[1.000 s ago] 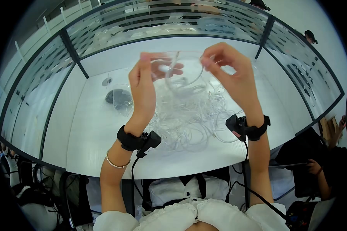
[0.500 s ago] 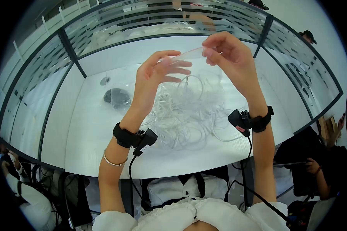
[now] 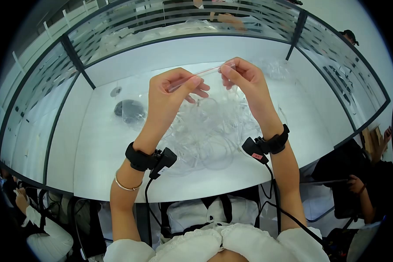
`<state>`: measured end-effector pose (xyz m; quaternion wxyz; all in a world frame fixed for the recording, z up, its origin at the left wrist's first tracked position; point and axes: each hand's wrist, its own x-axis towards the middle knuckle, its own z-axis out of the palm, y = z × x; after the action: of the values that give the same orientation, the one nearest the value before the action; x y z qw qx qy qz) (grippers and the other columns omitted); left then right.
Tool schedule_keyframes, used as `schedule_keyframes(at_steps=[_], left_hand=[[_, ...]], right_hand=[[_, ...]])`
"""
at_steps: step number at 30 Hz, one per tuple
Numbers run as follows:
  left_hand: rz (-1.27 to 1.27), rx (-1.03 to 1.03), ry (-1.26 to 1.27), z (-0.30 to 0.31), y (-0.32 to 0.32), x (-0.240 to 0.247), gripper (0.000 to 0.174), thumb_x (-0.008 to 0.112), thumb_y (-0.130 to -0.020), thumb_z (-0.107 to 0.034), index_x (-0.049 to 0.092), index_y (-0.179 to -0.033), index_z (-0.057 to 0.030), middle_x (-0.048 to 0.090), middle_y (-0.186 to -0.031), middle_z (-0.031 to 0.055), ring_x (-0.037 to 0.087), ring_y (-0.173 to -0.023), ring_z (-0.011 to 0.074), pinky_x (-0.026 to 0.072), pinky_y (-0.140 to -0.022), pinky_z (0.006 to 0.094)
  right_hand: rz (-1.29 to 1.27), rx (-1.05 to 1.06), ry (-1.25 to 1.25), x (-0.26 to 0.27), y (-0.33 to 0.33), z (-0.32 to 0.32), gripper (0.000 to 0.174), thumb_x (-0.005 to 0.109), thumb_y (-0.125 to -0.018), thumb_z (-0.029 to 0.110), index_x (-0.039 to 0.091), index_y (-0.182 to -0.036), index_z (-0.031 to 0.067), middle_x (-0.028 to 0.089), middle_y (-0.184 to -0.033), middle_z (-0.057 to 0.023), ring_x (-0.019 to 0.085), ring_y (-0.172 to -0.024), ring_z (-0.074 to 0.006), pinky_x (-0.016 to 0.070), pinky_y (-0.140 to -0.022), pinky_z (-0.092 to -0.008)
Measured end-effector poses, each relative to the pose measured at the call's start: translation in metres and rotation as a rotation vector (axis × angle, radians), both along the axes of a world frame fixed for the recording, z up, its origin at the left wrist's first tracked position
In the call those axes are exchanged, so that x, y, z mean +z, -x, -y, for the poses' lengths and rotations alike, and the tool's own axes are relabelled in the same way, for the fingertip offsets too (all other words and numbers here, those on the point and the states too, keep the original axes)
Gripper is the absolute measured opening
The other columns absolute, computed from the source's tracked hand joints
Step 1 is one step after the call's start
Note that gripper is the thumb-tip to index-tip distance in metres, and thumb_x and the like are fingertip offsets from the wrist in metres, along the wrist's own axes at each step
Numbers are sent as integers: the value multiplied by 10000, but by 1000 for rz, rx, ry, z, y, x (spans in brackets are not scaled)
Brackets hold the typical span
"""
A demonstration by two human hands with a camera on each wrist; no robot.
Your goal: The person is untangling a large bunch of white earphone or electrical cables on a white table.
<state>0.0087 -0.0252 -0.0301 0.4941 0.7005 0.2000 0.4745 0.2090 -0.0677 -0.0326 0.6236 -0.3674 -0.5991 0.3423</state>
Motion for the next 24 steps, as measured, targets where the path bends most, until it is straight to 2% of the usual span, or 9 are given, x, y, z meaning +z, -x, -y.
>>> schedule_keyframes(at_steps=[3, 6, 9, 13, 14, 20, 24], left_hand=[[-50, 17, 13, 2, 0, 1, 204, 650, -903, -210, 659, -865, -9, 716, -835, 104, 706, -788, 181, 511, -677, 252], [-127, -24, -155, -7, 0, -1, 198, 659, -882, -184, 667, -883, 14, 706, -820, 81, 678, -811, 155, 506, -769, 271], [-275, 83, -318, 2, 0, 8, 175, 666, -857, -152, 673, -870, 23, 694, -804, 70, 644, -801, 136, 490, -830, 286], [-266, 81, -300, 10, -4, 9, 114, 667, -835, -116, 675, -809, -5, 678, -762, 41, 613, -731, 125, 481, -761, 283], [-251, 81, -308, 10, -4, 8, 89, 659, -826, -96, 670, -799, -12, 663, -730, 27, 600, -707, 120, 469, -721, 277], [-221, 97, -316, 11, -1, 8, 76, 655, -813, -86, 653, -786, -14, 647, -711, 18, 599, -702, 119, 463, -703, 276], [-252, 104, -344, 12, -2, 8, 84, 663, -815, -102, 653, -795, -21, 649, -714, 5, 594, -698, 114, 458, -697, 274]], right_hand=[[40, -53, -44, -6, 0, 3, 196, 662, -898, 216, 639, -898, 21, 604, -746, 2, 559, -708, -71, 429, -640, -223], [80, -110, -51, -14, -4, 4, 185, 673, -890, 196, 637, -889, 15, 619, -751, 0, 569, -710, -64, 433, -645, -211], [136, -149, -121, -18, 5, 6, 165, 674, -882, 171, 633, -877, 11, 642, -765, -3, 585, -709, -62, 451, -660, -212], [178, -201, -171, -20, 19, 13, 128, 683, -847, 132, 634, -871, 16, 655, -770, -19, 603, -683, -89, 470, -673, -227], [178, -175, -138, -18, 19, 14, 126, 689, -839, 136, 636, -876, 28, 659, -795, -18, 611, -716, -97, 465, -670, -233], [199, -107, -142, -19, 22, 14, 114, 683, -846, 148, 635, -891, 56, 660, -865, 2, 607, -793, -90, 449, -664, -243], [225, -105, -193, -22, 18, 12, 114, 678, -856, 153, 642, -909, 59, 660, -874, 0, 599, -791, -87, 450, -667, -245]])
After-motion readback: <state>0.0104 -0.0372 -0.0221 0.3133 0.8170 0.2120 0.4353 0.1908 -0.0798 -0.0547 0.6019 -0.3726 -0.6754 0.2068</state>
